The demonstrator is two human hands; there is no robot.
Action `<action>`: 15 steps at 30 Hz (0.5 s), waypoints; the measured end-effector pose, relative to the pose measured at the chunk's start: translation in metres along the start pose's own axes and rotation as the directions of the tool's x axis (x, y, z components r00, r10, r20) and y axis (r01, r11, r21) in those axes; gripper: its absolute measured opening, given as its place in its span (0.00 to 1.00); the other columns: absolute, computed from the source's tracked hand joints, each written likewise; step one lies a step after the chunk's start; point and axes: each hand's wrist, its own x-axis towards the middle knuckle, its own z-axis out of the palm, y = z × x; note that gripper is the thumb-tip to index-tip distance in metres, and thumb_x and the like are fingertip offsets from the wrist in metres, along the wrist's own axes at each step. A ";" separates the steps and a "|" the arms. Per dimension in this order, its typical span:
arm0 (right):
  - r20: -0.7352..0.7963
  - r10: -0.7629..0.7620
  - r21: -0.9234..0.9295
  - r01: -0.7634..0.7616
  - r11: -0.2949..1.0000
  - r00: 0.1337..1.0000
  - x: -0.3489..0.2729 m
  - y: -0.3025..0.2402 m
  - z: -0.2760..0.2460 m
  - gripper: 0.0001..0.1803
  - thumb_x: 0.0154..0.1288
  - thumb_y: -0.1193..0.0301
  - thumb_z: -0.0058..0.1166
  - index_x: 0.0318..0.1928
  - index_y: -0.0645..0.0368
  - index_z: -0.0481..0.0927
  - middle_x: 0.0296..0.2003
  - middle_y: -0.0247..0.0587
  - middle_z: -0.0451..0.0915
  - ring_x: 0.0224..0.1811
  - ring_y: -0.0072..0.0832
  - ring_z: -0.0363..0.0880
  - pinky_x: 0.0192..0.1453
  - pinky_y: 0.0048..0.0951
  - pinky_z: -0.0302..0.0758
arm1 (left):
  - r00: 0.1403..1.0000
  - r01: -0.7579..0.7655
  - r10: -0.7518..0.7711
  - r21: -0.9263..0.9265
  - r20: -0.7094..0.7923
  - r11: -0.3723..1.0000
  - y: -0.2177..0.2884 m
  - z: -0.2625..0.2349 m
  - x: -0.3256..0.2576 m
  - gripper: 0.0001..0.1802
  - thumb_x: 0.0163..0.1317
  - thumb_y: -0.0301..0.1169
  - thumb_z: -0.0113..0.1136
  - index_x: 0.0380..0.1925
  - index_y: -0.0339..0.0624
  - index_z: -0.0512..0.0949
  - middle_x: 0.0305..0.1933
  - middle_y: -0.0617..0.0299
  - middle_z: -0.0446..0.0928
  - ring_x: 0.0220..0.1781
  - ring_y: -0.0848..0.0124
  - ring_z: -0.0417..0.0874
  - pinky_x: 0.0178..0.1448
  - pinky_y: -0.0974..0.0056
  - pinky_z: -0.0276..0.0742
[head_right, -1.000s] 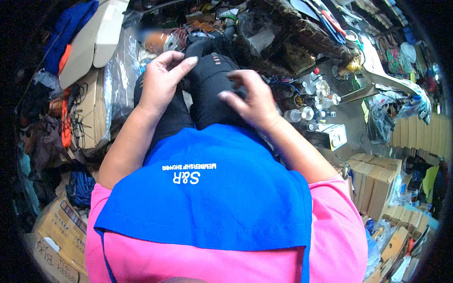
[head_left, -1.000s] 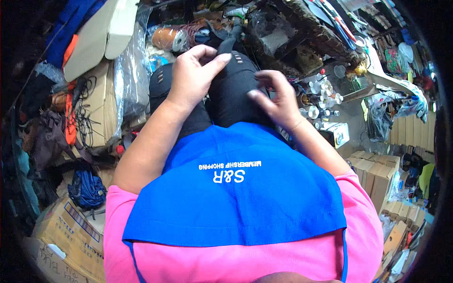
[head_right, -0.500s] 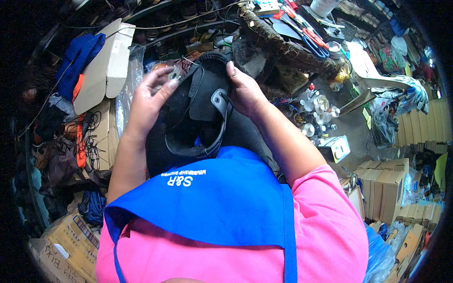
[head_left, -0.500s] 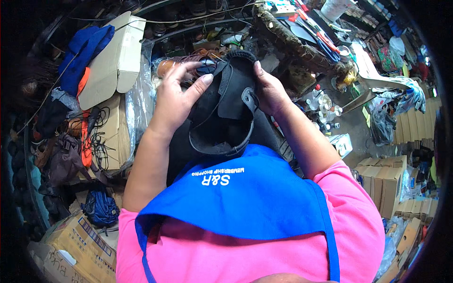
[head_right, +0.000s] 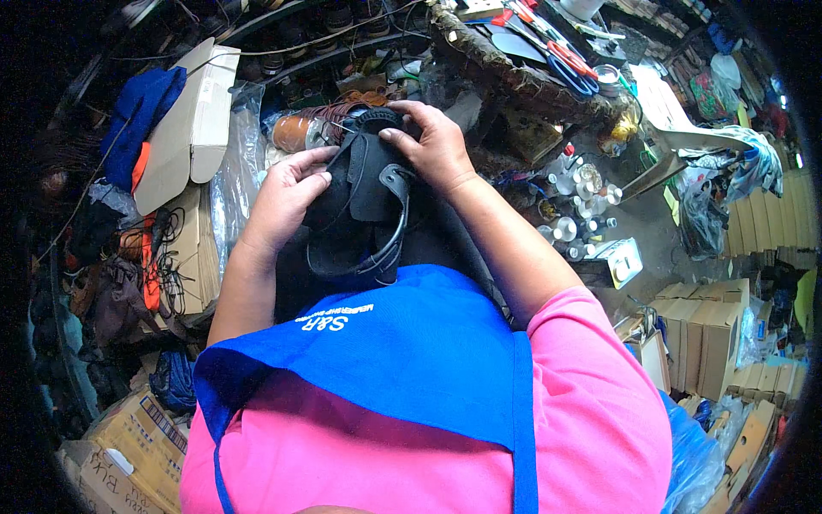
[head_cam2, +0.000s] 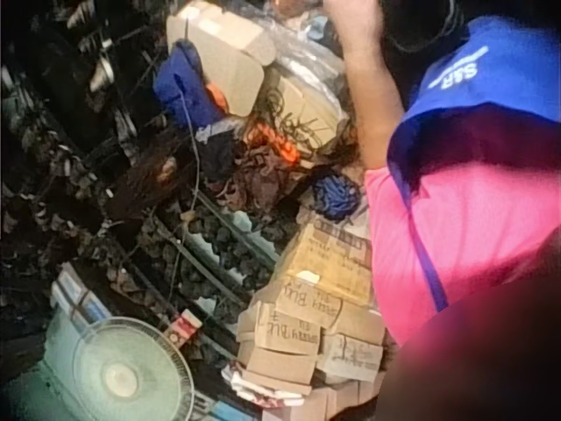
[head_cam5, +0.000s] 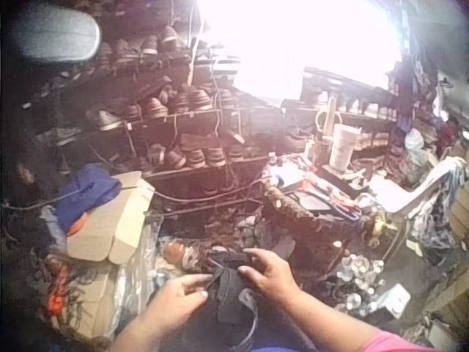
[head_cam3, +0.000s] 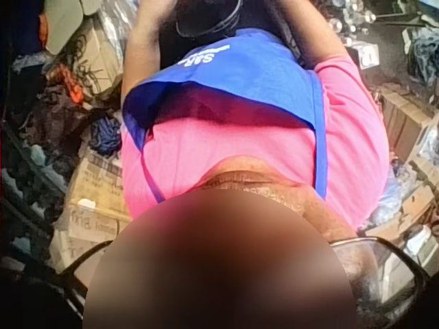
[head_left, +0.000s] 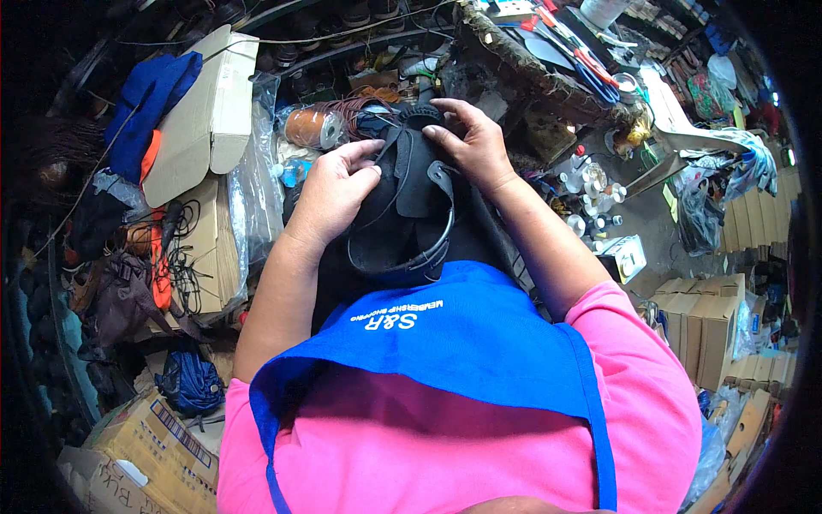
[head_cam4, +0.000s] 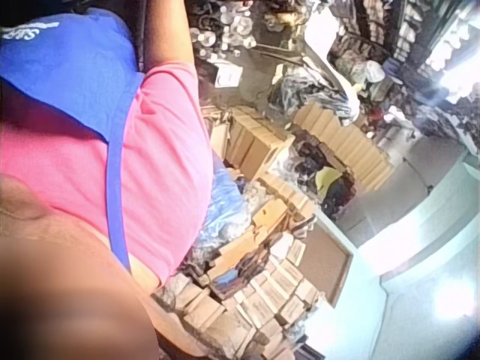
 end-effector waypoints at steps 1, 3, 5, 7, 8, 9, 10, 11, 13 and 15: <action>0.005 -0.026 -0.090 0.026 0.996 1.000 0.001 0.000 0.000 0.22 0.54 0.64 0.66 0.50 0.54 0.79 0.35 0.42 0.80 0.36 0.32 0.80 0.42 0.29 0.76 | 1.000 0.008 -0.008 0.009 -0.004 1.000 0.000 0.001 0.000 0.22 0.60 0.21 0.51 0.56 0.29 0.71 0.44 0.56 0.80 0.43 0.76 0.80 0.49 0.72 0.75; 0.001 -0.064 -0.092 0.063 0.994 0.998 0.004 -0.001 0.001 0.21 0.54 0.63 0.65 0.48 0.55 0.79 0.33 0.43 0.80 0.35 0.33 0.80 0.41 0.30 0.76 | 1.000 -0.001 0.001 0.055 -0.001 0.998 0.000 0.002 -0.001 0.22 0.60 0.21 0.51 0.56 0.29 0.71 0.44 0.56 0.80 0.43 0.76 0.80 0.49 0.72 0.75; -0.010 -0.092 -0.104 0.091 0.990 0.996 0.005 -0.002 0.002 0.20 0.55 0.62 0.65 0.47 0.55 0.80 0.32 0.43 0.79 0.33 0.35 0.80 0.40 0.31 0.76 | 1.000 -0.012 0.014 0.097 -0.023 0.995 0.000 0.003 -0.001 0.22 0.60 0.22 0.51 0.56 0.29 0.71 0.43 0.57 0.80 0.43 0.76 0.79 0.49 0.72 0.75; -0.021 -0.106 -0.155 0.102 0.983 0.994 0.006 -0.001 0.003 0.17 0.57 0.62 0.62 0.45 0.55 0.80 0.32 0.45 0.79 0.34 0.39 0.80 0.40 0.33 0.76 | 0.999 -0.030 0.036 0.133 -0.037 0.991 0.000 0.006 -0.001 0.22 0.60 0.22 0.51 0.55 0.28 0.71 0.43 0.57 0.80 0.42 0.76 0.79 0.49 0.72 0.74; -0.022 -0.125 -0.144 0.120 0.982 0.992 0.005 -0.001 0.003 0.17 0.57 0.62 0.62 0.45 0.55 0.80 0.32 0.45 0.79 0.34 0.39 0.80 0.40 0.33 0.76 | 0.999 -0.029 0.035 0.140 -0.038 0.990 0.000 0.007 -0.001 0.22 0.60 0.22 0.52 0.55 0.29 0.71 0.42 0.58 0.80 0.42 0.77 0.79 0.49 0.72 0.74; -0.026 -0.173 -0.199 0.165 0.966 0.985 0.005 0.000 0.003 0.15 0.59 0.63 0.60 0.44 0.56 0.80 0.33 0.46 0.79 0.35 0.41 0.80 0.40 0.34 0.76 | 0.999 -0.027 0.033 0.148 -0.036 0.989 0.000 0.008 -0.002 0.22 0.60 0.22 0.52 0.56 0.29 0.71 0.41 0.59 0.79 0.41 0.77 0.79 0.49 0.72 0.74; -0.035 -0.214 -0.257 0.198 0.946 0.976 0.004 0.000 0.003 0.14 0.60 0.63 0.59 0.43 0.57 0.80 0.33 0.47 0.79 0.36 0.42 0.80 0.40 0.35 0.76 | 0.999 -0.026 0.032 0.145 -0.038 0.989 0.001 0.010 -0.002 0.22 0.60 0.22 0.52 0.56 0.29 0.71 0.41 0.59 0.79 0.41 0.77 0.79 0.49 0.72 0.74; -0.027 -0.220 -0.253 0.206 0.945 0.975 0.004 0.001 0.003 0.14 0.60 0.63 0.59 0.43 0.57 0.80 0.33 0.47 0.79 0.36 0.42 0.80 0.40 0.35 0.76 | 0.999 -0.027 0.031 0.140 -0.029 0.990 0.002 0.011 -0.002 0.22 0.59 0.22 0.52 0.56 0.29 0.71 0.41 0.59 0.79 0.41 0.77 0.78 0.49 0.72 0.74; -0.019 -0.222 -0.282 0.208 0.937 0.975 0.003 0.001 0.003 0.12 0.62 0.67 0.57 0.42 0.61 0.80 0.36 0.48 0.80 0.39 0.42 0.81 0.43 0.33 0.77 | 0.999 -0.026 0.029 0.135 -0.019 0.991 0.003 0.014 -0.003 0.22 0.59 0.22 0.52 0.56 0.29 0.71 0.41 0.60 0.79 0.41 0.77 0.78 0.49 0.72 0.73; -0.009 -0.246 -0.285 0.233 0.930 0.969 0.004 0.000 0.003 0.12 0.61 0.66 0.57 0.42 0.60 0.80 0.35 0.48 0.80 0.37 0.43 0.80 0.42 0.35 0.76 | 0.999 -0.015 0.020 0.209 -0.025 0.978 0.006 0.016 -0.004 0.23 0.59 0.23 0.53 0.56 0.29 0.71 0.41 0.59 0.79 0.41 0.77 0.78 0.49 0.71 0.74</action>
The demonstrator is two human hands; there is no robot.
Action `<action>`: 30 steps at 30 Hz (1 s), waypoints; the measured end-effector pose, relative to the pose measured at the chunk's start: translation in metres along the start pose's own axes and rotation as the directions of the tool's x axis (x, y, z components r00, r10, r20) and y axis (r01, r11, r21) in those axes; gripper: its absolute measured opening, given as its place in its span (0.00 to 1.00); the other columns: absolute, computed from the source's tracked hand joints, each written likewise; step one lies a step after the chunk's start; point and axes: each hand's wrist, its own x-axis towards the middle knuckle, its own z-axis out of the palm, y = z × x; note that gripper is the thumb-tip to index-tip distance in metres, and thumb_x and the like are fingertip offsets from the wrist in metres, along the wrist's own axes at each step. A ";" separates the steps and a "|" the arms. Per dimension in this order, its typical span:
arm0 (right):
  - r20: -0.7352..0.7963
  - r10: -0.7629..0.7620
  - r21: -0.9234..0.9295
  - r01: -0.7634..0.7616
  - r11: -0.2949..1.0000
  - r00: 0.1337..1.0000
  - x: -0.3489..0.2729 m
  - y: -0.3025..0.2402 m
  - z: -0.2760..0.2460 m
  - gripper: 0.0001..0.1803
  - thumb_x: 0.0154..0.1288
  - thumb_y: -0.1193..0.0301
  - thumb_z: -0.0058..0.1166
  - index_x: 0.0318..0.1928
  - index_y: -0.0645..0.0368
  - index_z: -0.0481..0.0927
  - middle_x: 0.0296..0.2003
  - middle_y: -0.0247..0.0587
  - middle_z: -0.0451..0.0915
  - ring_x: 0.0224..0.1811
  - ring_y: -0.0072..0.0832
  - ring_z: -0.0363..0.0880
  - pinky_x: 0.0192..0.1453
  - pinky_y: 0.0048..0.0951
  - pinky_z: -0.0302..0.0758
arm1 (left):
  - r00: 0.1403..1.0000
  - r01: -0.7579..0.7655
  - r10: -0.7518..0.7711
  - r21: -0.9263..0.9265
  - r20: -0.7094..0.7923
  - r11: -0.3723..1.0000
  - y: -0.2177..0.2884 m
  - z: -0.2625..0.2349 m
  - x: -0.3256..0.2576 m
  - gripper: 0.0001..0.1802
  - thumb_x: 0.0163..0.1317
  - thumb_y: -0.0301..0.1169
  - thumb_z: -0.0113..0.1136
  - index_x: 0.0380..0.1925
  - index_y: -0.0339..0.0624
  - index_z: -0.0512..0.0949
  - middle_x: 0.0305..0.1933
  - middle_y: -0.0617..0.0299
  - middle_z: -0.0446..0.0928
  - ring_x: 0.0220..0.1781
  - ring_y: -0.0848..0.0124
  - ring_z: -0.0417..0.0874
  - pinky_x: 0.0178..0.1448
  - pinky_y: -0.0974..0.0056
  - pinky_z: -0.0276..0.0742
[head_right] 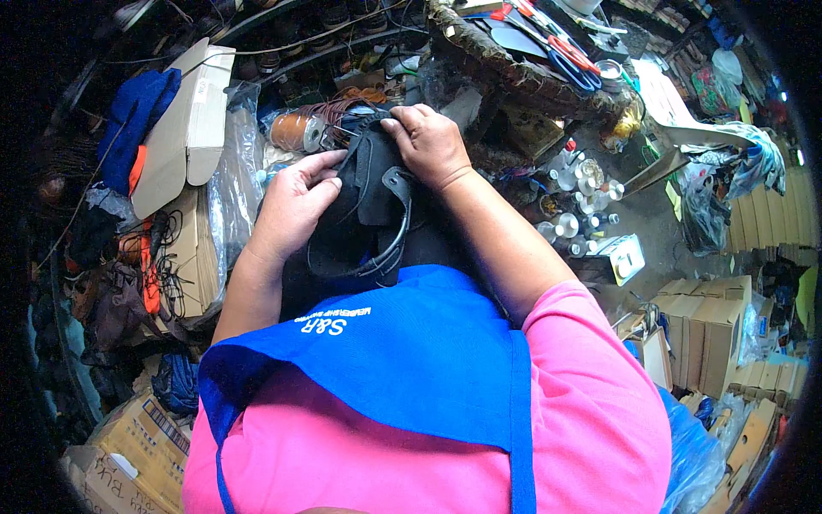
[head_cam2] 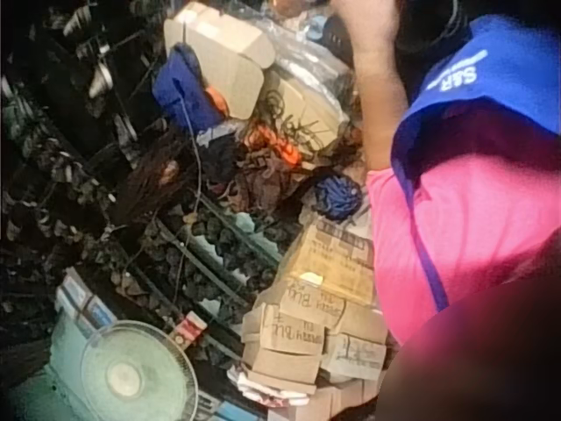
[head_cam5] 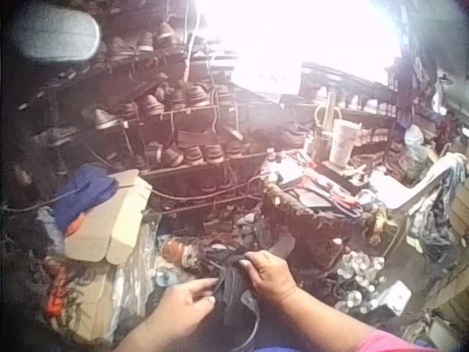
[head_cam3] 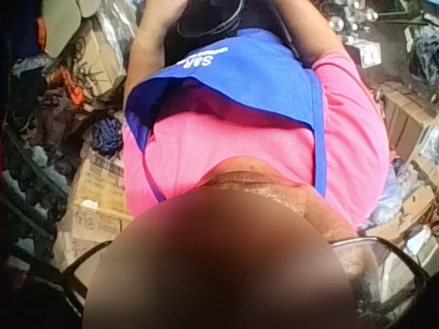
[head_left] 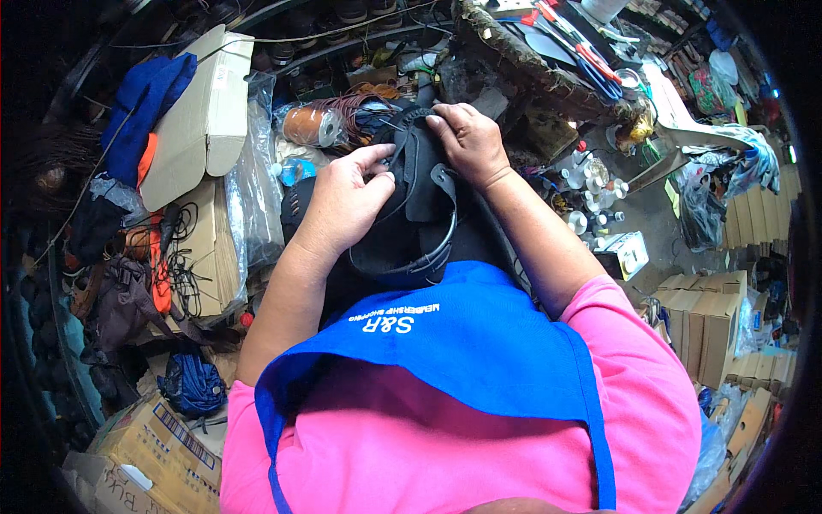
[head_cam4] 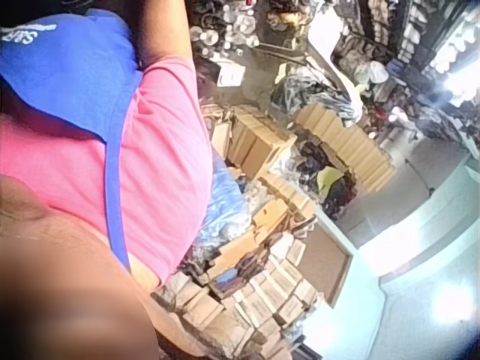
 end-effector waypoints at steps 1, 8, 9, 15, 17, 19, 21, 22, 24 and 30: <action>0.003 0.000 -0.019 0.000 1.000 1.000 0.001 -0.001 -0.001 0.12 0.61 0.65 0.57 0.41 0.59 0.80 0.34 0.48 0.79 0.36 0.43 0.80 0.40 0.36 0.76 | 1.000 0.001 -0.001 0.000 -0.001 1.000 0.001 0.000 0.000 0.23 0.59 0.23 0.53 0.56 0.29 0.71 0.41 0.59 0.79 0.41 0.77 0.78 0.49 0.71 0.74; 0.100 0.073 0.023 -0.076 0.997 0.992 0.003 -0.006 -0.007 0.13 0.61 0.68 0.58 0.46 0.57 0.79 0.36 0.46 0.79 0.38 0.41 0.80 0.42 0.33 0.77 | 1.000 -0.003 0.003 -0.014 -0.007 1.000 0.005 0.001 -0.001 0.23 0.59 0.23 0.53 0.56 0.30 0.72 0.41 0.58 0.80 0.41 0.77 0.78 0.48 0.71 0.74; 0.091 0.044 0.013 -0.046 0.999 0.995 0.003 -0.006 -0.006 0.13 0.61 0.68 0.58 0.45 0.57 0.79 0.36 0.46 0.79 0.37 0.41 0.80 0.41 0.33 0.77 | 1.000 0.012 -0.012 -0.016 0.003 1.000 0.005 0.001 -0.002 0.23 0.58 0.23 0.53 0.56 0.31 0.72 0.40 0.59 0.80 0.41 0.77 0.78 0.48 0.71 0.74; 0.032 -0.027 -0.019 0.027 0.999 0.999 0.002 -0.003 0.000 0.11 0.60 0.69 0.58 0.43 0.59 0.78 0.35 0.46 0.79 0.36 0.42 0.80 0.40 0.33 0.76 | 0.999 -0.038 0.041 0.101 -0.031 0.994 0.010 0.004 -0.006 0.22 0.58 0.24 0.54 0.55 0.31 0.73 0.39 0.60 0.80 0.40 0.77 0.78 0.48 0.71 0.74; 0.023 -0.033 -0.026 0.034 0.999 0.999 0.001 -0.002 0.001 0.11 0.60 0.69 0.58 0.42 0.59 0.78 0.35 0.46 0.79 0.36 0.42 0.80 0.40 0.33 0.76 | 0.999 -0.021 0.024 0.084 -0.034 0.996 0.012 0.004 -0.007 0.22 0.58 0.24 0.54 0.55 0.31 0.73 0.39 0.59 0.80 0.40 0.77 0.78 0.48 0.71 0.74; 0.010 -0.033 -0.013 0.033 0.999 0.999 -0.001 -0.002 0.002 0.10 0.60 0.69 0.58 0.41 0.59 0.79 0.34 0.46 0.79 0.36 0.43 0.80 0.40 0.34 0.76 | 0.999 -0.018 0.020 0.075 -0.034 0.997 0.013 0.005 -0.007 0.22 0.58 0.24 0.54 0.54 0.31 0.73 0.39 0.59 0.80 0.40 0.77 0.78 0.48 0.71 0.74; 0.024 -0.035 -0.008 0.035 0.999 0.999 -0.002 -0.001 0.002 0.10 0.60 0.69 0.58 0.41 0.59 0.79 0.34 0.46 0.79 0.36 0.43 0.79 0.40 0.34 0.76 | 1.000 -0.006 0.007 0.059 -0.020 0.998 0.013 0.005 -0.007 0.22 0.58 0.24 0.54 0.54 0.30 0.73 0.39 0.59 0.80 0.40 0.77 0.78 0.48 0.71 0.74; 0.021 -0.027 -0.009 0.028 1.000 0.999 -0.002 -0.001 0.002 0.10 0.60 0.70 0.58 0.40 0.60 0.79 0.33 0.46 0.79 0.36 0.43 0.79 0.41 0.34 0.76 | 1.000 -0.006 0.007 0.059 -0.020 0.998 0.012 0.005 -0.007 0.22 0.58 0.24 0.54 0.54 0.30 0.73 0.39 0.59 0.80 0.40 0.77 0.78 0.48 0.71 0.74; 0.054 -0.007 0.017 0.006 1.000 0.999 -0.002 0.001 0.001 0.12 0.60 0.70 0.59 0.43 0.59 0.79 0.34 0.45 0.79 0.37 0.40 0.80 0.42 0.32 0.76 | 0.999 -0.026 0.028 0.095 -0.023 0.995 0.009 0.005 -0.006 0.22 0.58 0.24 0.54 0.54 0.30 0.73 0.39 0.58 0.81 0.41 0.76 0.79 0.48 0.70 0.74; 0.315 0.105 0.181 -0.168 0.969 0.943 -0.002 0.011 -0.009 0.24 0.59 0.71 0.60 0.57 0.49 0.76 0.41 0.42 0.82 0.43 0.24 0.79 0.50 0.26 0.74 | 1.000 0.023 -0.023 -0.020 -0.011 1.000 -0.005 -0.001 0.000 0.22 0.59 0.23 0.52 0.55 0.29 0.72 0.40 0.59 0.80 0.40 0.77 0.79 0.47 0.71 0.74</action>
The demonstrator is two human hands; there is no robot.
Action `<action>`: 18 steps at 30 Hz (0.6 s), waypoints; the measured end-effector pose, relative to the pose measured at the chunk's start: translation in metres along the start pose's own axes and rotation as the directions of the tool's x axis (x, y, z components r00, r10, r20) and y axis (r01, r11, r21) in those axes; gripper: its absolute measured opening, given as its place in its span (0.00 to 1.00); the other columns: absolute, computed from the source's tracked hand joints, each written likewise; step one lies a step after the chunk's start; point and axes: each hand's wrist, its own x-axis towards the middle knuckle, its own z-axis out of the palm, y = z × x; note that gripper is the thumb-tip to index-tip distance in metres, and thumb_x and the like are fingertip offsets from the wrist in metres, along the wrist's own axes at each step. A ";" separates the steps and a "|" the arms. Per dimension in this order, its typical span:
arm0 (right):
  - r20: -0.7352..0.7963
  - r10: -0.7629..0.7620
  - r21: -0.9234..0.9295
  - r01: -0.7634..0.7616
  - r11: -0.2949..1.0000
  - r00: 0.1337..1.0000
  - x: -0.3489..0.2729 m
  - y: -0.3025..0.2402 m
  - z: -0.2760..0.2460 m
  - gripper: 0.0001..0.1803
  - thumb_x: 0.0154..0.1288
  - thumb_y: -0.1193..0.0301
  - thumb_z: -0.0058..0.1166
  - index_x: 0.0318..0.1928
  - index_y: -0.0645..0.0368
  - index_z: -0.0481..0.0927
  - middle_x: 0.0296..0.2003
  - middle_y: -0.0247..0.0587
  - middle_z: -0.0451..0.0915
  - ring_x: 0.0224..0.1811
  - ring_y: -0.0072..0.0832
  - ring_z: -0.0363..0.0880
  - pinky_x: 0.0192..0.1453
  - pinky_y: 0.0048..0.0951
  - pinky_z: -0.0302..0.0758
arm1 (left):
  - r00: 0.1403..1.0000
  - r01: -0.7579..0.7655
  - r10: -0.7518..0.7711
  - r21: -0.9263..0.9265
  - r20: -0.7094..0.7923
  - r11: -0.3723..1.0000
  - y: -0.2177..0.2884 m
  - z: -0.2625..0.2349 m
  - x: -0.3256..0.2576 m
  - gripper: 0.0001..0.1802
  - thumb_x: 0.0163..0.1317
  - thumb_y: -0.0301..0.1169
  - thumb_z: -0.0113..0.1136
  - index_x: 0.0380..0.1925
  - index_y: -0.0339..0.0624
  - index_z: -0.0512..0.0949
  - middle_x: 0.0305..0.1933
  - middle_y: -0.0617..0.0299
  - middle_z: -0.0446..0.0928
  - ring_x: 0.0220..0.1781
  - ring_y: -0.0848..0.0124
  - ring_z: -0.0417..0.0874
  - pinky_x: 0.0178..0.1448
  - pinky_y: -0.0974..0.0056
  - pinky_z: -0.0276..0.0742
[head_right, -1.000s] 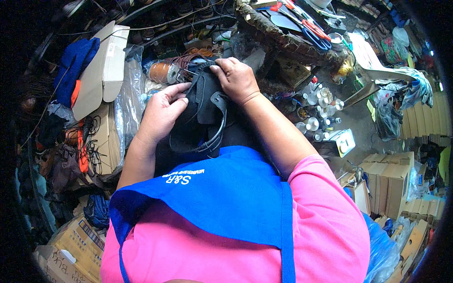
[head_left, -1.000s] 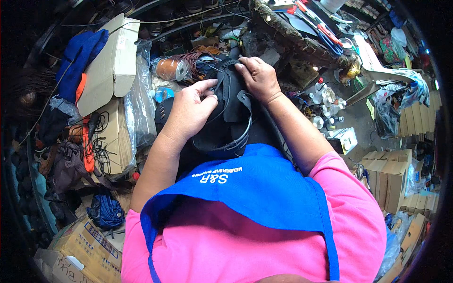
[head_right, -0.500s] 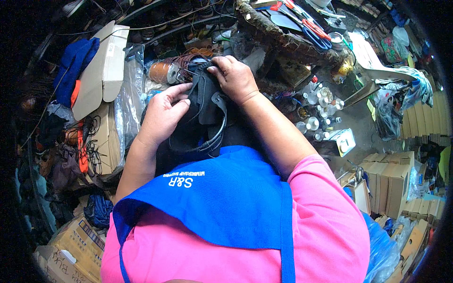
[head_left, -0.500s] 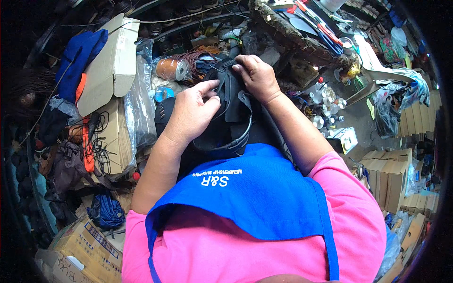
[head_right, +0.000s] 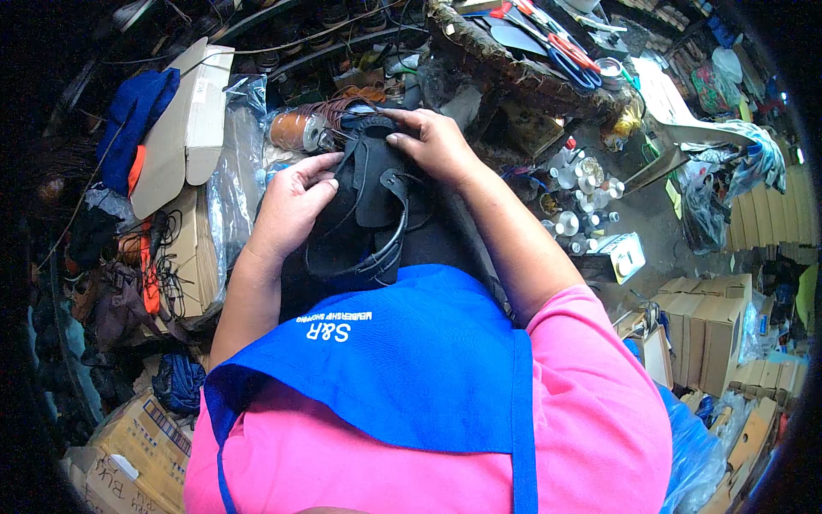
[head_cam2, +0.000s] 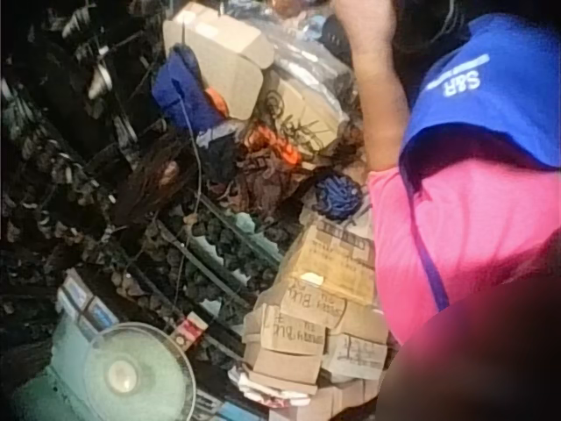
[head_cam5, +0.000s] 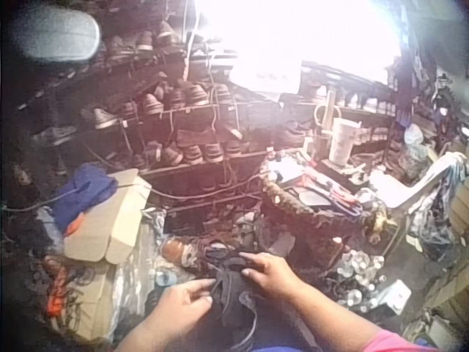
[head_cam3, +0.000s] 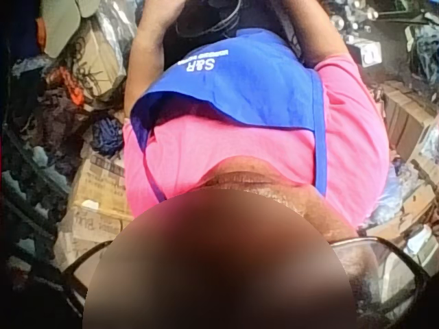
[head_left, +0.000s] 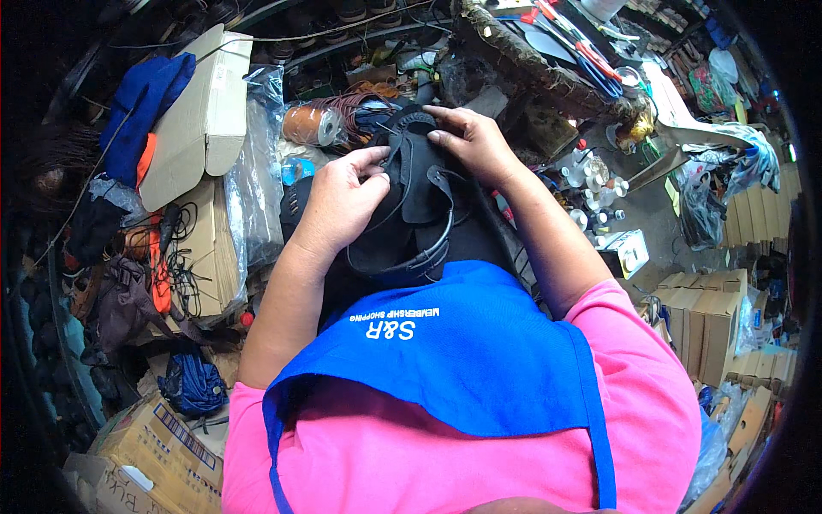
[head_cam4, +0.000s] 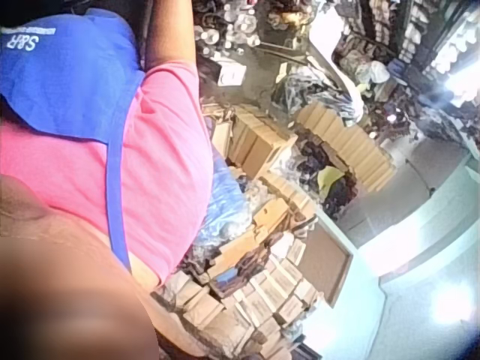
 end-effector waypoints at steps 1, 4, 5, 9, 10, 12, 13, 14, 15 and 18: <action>-0.004 0.080 0.052 -0.080 0.995 0.997 -0.001 0.001 -0.001 0.22 0.59 0.71 0.60 0.56 0.51 0.77 0.42 0.42 0.82 0.43 0.22 0.78 0.50 0.26 0.74 | 1.000 -0.013 0.013 -0.008 0.004 1.000 -0.002 0.000 0.001 0.22 0.59 0.23 0.52 0.55 0.29 0.72 0.40 0.59 0.80 0.40 0.77 0.79 0.47 0.71 0.74; 0.007 0.190 0.120 -0.190 0.974 0.982 -0.002 0.002 -0.001 0.20 0.60 0.71 0.61 0.54 0.56 0.78 0.41 0.40 0.83 0.42 0.20 0.77 0.49 0.25 0.74 | 1.000 -0.016 0.016 -0.012 -0.001 1.000 -0.005 0.000 0.003 0.22 0.59 0.23 0.52 0.55 0.29 0.72 0.40 0.59 0.80 0.39 0.77 0.79 0.46 0.72 0.74; 0.013 0.218 0.129 -0.218 0.967 0.976 -0.003 0.002 0.000 0.19 0.60 0.70 0.61 0.52 0.59 0.79 0.41 0.39 0.83 0.42 0.18 0.77 0.49 0.25 0.75 | 1.000 -0.005 0.005 0.004 0.000 1.000 -0.006 0.000 0.003 0.22 0.59 0.23 0.52 0.55 0.29 0.72 0.40 0.60 0.80 0.40 0.77 0.79 0.46 0.72 0.74; 0.021 0.259 0.182 -0.258 0.949 0.966 -0.003 0.004 0.002 0.17 0.60 0.70 0.61 0.49 0.63 0.80 0.39 0.39 0.84 0.40 0.19 0.79 0.48 0.24 0.75 | 1.000 0.001 -0.001 0.034 0.004 0.999 -0.005 0.000 0.003 0.22 0.59 0.23 0.52 0.55 0.29 0.72 0.40 0.60 0.80 0.40 0.77 0.79 0.47 0.72 0.74; 0.002 0.226 0.130 -0.224 0.966 0.974 -0.003 0.004 0.003 0.17 0.59 0.70 0.61 0.48 0.63 0.80 0.39 0.40 0.84 0.40 0.20 0.79 0.47 0.23 0.75 | 1.000 0.009 -0.009 0.031 0.004 0.999 -0.005 0.000 0.003 0.22 0.59 0.23 0.52 0.55 0.29 0.72 0.40 0.60 0.80 0.40 0.77 0.79 0.47 0.72 0.74; -0.015 0.193 0.077 -0.191 0.979 0.981 -0.002 0.005 0.003 0.16 0.59 0.70 0.62 0.47 0.63 0.81 0.38 0.40 0.84 0.40 0.20 0.79 0.47 0.23 0.75 | 1.000 0.009 -0.009 0.005 0.009 1.000 -0.006 0.000 0.003 0.22 0.59 0.23 0.52 0.55 0.29 0.72 0.40 0.59 0.80 0.40 0.77 0.79 0.47 0.72 0.74; -0.037 0.176 0.078 -0.173 0.982 0.984 -0.003 0.006 0.004 0.16 0.58 0.69 0.62 0.46 0.62 0.81 0.38 0.45 0.83 0.40 0.28 0.81 0.47 0.27 0.75 | 1.000 0.009 -0.009 0.005 0.009 1.000 -0.007 0.000 0.003 0.22 0.59 0.23 0.52 0.55 0.29 0.72 0.40 0.59 0.80 0.40 0.77 0.79 0.47 0.72 0.74; -0.061 0.171 0.074 -0.166 0.983 0.983 -0.003 0.006 0.004 0.16 0.56 0.67 0.62 0.44 0.61 0.82 0.37 0.50 0.82 0.41 0.36 0.83 0.47 0.30 0.76 | 1.000 0.007 -0.007 0.004 0.010 1.000 -0.008 0.000 0.003 0.22 0.59 0.23 0.52 0.55 0.29 0.72 0.41 0.59 0.80 0.40 0.77 0.79 0.47 0.72 0.74; -0.060 0.159 0.077 -0.154 0.985 0.985 -0.003 0.006 0.004 0.16 0.56 0.67 0.62 0.44 0.61 0.82 0.37 0.50 0.82 0.41 0.36 0.83 0.47 0.30 0.76 | 1.000 0.006 -0.006 0.003 0.011 1.000 -0.009 0.000 0.003 0.22 0.59 0.23 0.52 0.55 0.29 0.72 0.41 0.59 0.80 0.40 0.77 0.79 0.47 0.72 0.74; -0.072 0.132 -0.028 -0.134 0.991 0.989 -0.004 0.006 0.002 0.14 0.59 0.70 0.62 0.44 0.64 0.81 0.38 0.40 0.83 0.40 0.20 0.79 0.46 0.24 0.74 | 1.000 -0.011 0.011 0.023 0.010 1.000 -0.010 0.001 0.004 0.22 0.59 0.23 0.51 0.55 0.28 0.72 0.41 0.59 0.80 0.41 0.77 0.79 0.47 0.72 0.74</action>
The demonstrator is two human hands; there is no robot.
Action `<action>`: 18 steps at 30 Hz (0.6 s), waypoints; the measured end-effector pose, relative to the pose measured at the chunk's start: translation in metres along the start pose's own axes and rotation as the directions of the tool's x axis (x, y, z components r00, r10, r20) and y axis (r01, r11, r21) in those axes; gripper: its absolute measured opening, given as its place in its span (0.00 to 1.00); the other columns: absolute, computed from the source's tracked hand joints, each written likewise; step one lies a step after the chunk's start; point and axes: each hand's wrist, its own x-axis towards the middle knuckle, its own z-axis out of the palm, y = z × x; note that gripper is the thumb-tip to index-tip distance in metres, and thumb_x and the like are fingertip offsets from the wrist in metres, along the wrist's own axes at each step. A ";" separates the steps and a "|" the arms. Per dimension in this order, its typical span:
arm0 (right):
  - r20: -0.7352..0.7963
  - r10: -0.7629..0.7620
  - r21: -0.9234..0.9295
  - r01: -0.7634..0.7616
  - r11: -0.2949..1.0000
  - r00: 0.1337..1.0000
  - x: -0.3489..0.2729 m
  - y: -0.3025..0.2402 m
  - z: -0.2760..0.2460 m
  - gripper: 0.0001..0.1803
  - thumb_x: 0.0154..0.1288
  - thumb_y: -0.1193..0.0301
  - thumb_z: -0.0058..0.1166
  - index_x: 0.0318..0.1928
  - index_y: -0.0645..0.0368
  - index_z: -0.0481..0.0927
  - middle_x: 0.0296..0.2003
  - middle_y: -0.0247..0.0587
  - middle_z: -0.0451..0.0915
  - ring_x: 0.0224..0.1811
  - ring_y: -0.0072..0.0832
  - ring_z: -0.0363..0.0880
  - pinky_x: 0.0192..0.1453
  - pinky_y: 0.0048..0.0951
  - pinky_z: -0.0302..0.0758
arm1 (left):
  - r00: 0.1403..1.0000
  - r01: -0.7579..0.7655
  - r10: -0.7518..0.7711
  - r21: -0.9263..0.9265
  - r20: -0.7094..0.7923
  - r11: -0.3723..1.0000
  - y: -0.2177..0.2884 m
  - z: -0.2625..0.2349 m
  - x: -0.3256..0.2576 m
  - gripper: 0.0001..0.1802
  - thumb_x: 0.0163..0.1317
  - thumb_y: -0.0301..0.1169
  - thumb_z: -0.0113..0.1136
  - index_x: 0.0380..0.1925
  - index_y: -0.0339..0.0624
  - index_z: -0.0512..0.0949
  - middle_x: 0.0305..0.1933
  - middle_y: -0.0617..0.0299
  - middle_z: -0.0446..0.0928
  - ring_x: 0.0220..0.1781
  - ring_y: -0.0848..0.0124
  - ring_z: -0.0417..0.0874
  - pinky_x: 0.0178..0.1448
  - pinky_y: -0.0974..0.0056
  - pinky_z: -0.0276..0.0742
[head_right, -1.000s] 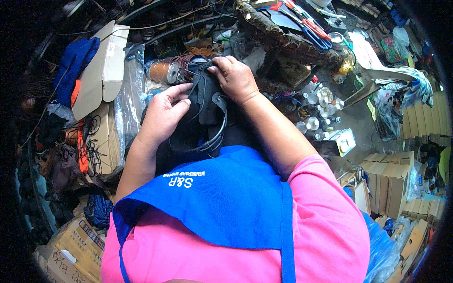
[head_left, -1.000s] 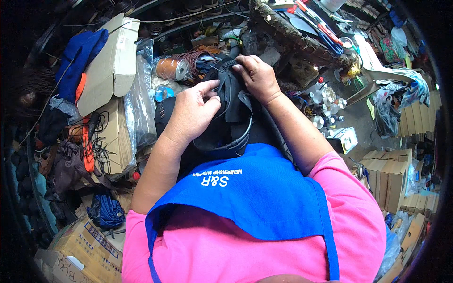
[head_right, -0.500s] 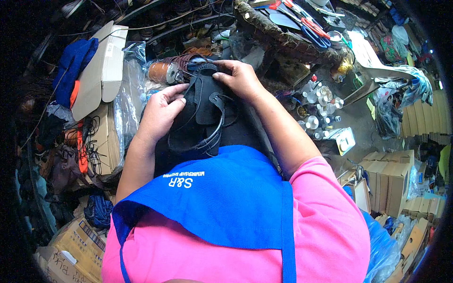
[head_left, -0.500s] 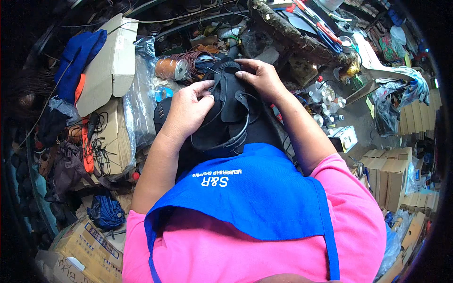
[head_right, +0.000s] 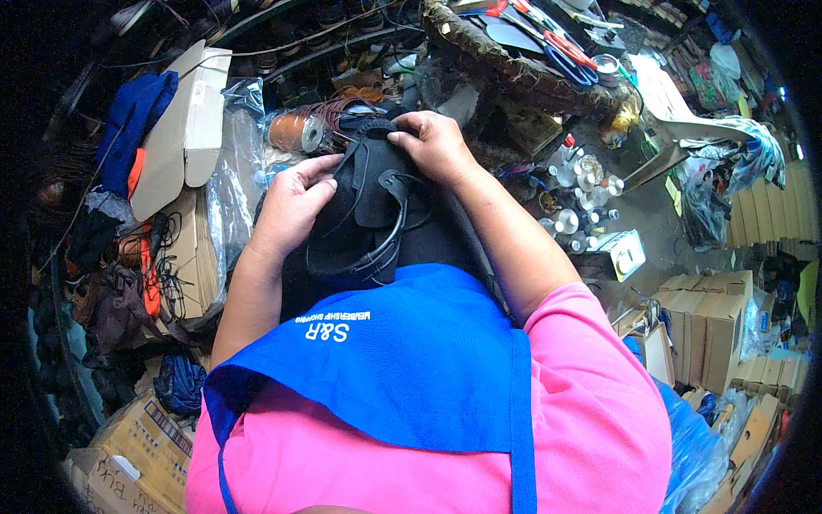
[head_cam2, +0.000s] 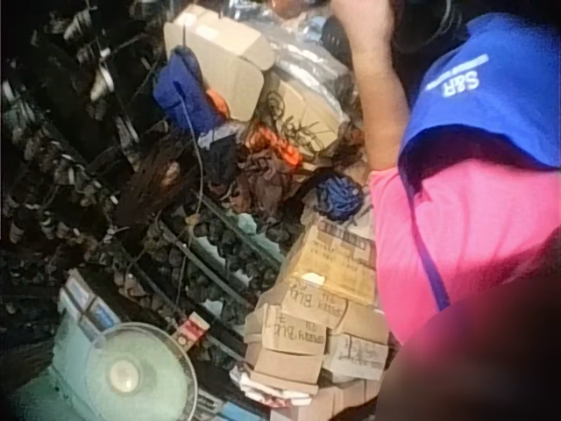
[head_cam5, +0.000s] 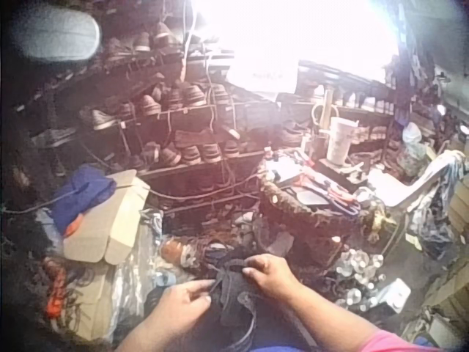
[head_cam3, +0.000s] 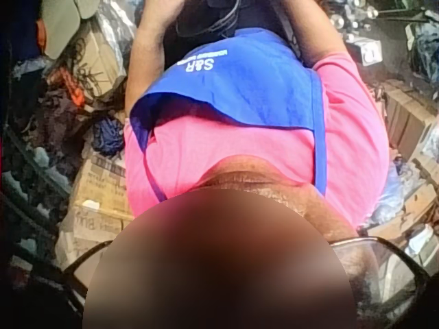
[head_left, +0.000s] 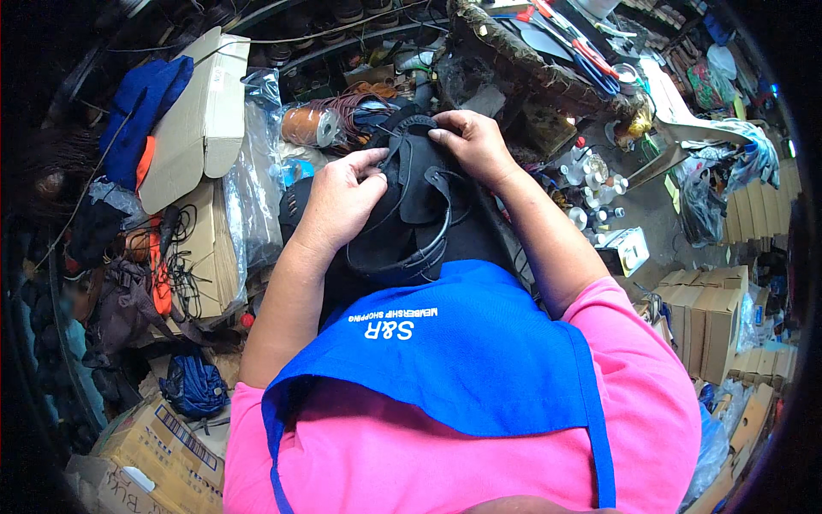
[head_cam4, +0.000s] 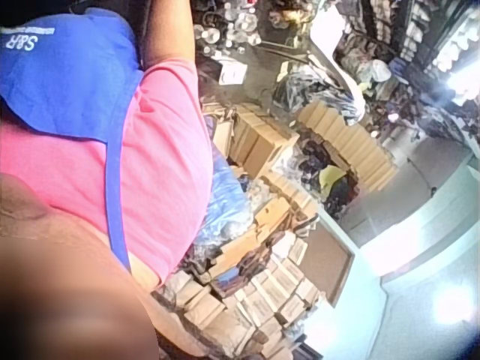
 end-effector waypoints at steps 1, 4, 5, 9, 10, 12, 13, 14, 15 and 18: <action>0.038 0.011 0.013 -0.011 1.000 0.999 0.000 -0.001 -0.002 0.15 0.59 0.69 0.62 0.44 0.63 0.81 0.38 0.40 0.83 0.40 0.21 0.79 0.47 0.25 0.74 | 1.000 0.014 -0.014 -0.003 0.003 1.000 0.000 0.000 0.000 0.22 0.59 0.23 0.51 0.55 0.28 0.72 0.41 0.59 0.80 0.41 0.77 0.79 0.47 0.72 0.74; 0.113 0.038 0.068 -0.046 0.997 0.993 0.003 -0.006 -0.011 0.16 0.59 0.68 0.62 0.46 0.62 0.80 0.38 0.39 0.82 0.40 0.21 0.78 0.47 0.25 0.74 | 0.999 0.018 -0.016 -0.052 0.032 0.998 0.005 -0.001 0.000 0.21 0.60 0.22 0.50 0.55 0.28 0.72 0.42 0.59 0.80 0.41 0.77 0.79 0.48 0.72 0.74; 0.146 0.085 0.090 -0.098 0.991 0.986 0.006 -0.009 -0.016 0.17 0.60 0.67 0.61 0.47 0.62 0.80 0.38 0.38 0.82 0.40 0.21 0.78 0.47 0.26 0.74 | 0.999 0.006 -0.004 -0.066 0.034 0.998 0.007 -0.003 -0.001 0.21 0.60 0.21 0.50 0.55 0.28 0.72 0.42 0.59 0.80 0.41 0.77 0.79 0.48 0.72 0.74; 0.171 -0.043 0.066 0.032 0.997 0.984 0.021 -0.030 -0.038 0.19 0.62 0.63 0.60 0.49 0.62 0.79 0.37 0.36 0.81 0.40 0.20 0.76 0.47 0.26 0.74 | 0.986 -0.058 0.087 -0.195 0.145 0.979 0.024 -0.021 -0.001 0.20 0.61 0.20 0.49 0.55 0.31 0.73 0.43 0.61 0.80 0.42 0.78 0.78 0.49 0.72 0.74; 0.197 -0.025 0.036 0.019 0.999 0.980 0.025 -0.037 -0.045 0.18 0.63 0.62 0.60 0.46 0.63 0.79 0.35 0.34 0.80 0.37 0.19 0.76 0.43 0.25 0.75 | 0.982 -0.047 0.068 -0.118 0.176 0.992 0.030 -0.030 0.000 0.20 0.61 0.20 0.49 0.55 0.33 0.73 0.44 0.62 0.79 0.44 0.78 0.78 0.51 0.71 0.73; 0.308 0.053 0.139 -0.100 0.985 0.950 0.030 -0.049 -0.054 0.20 0.60 0.57 0.60 0.44 0.61 0.81 0.31 0.41 0.82 0.34 0.27 0.82 0.39 0.29 0.77 | 0.974 -0.118 0.131 -0.075 0.186 0.990 0.044 -0.048 0.003 0.20 0.61 0.20 0.49 0.55 0.34 0.74 0.45 0.62 0.79 0.45 0.77 0.77 0.53 0.70 0.72; 0.342 0.050 0.209 -0.128 0.970 0.938 0.030 -0.056 -0.054 0.19 0.60 0.58 0.60 0.42 0.62 0.80 0.31 0.40 0.82 0.32 0.25 0.82 0.36 0.28 0.77 | 0.975 -0.147 0.137 0.044 0.175 0.988 0.052 -0.061 0.007 0.20 0.59 0.20 0.50 0.53 0.34 0.75 0.46 0.62 0.79 0.46 0.76 0.77 0.54 0.70 0.71; 0.368 0.062 0.252 -0.163 0.954 0.928 0.030 -0.063 -0.050 0.19 0.60 0.59 0.60 0.40 0.64 0.80 0.30 0.40 0.81 0.29 0.24 0.82 0.33 0.26 0.77 | 0.982 -0.122 0.099 0.140 0.161 0.983 0.061 -0.074 0.011 0.20 0.57 0.19 0.51 0.51 0.36 0.77 0.45 0.64 0.79 0.47 0.77 0.76 0.54 0.69 0.71; 0.422 0.030 0.378 -0.206 0.903 0.906 0.027 -0.070 -0.042 0.19 0.59 0.61 0.62 0.39 0.65 0.77 0.29 0.39 0.81 0.25 0.23 0.81 0.31 0.25 0.76 | 0.982 -0.181 0.159 0.292 0.097 0.939 0.068 -0.087 0.010 0.19 0.56 0.19 0.52 0.49 0.37 0.78 0.44 0.62 0.80 0.46 0.76 0.78 0.53 0.69 0.72; 0.562 0.008 0.595 -0.411 0.690 0.827 0.002 -0.087 0.006 0.17 0.61 0.65 0.58 0.42 0.65 0.71 0.31 0.43 0.80 0.26 0.31 0.84 0.31 0.26 0.78 | 0.811 -0.142 0.535 0.807 -0.238 0.574 0.076 -0.108 0.001 0.14 0.55 0.24 0.57 0.43 0.42 0.80 0.40 0.54 0.81 0.42 0.61 0.83 0.46 0.61 0.77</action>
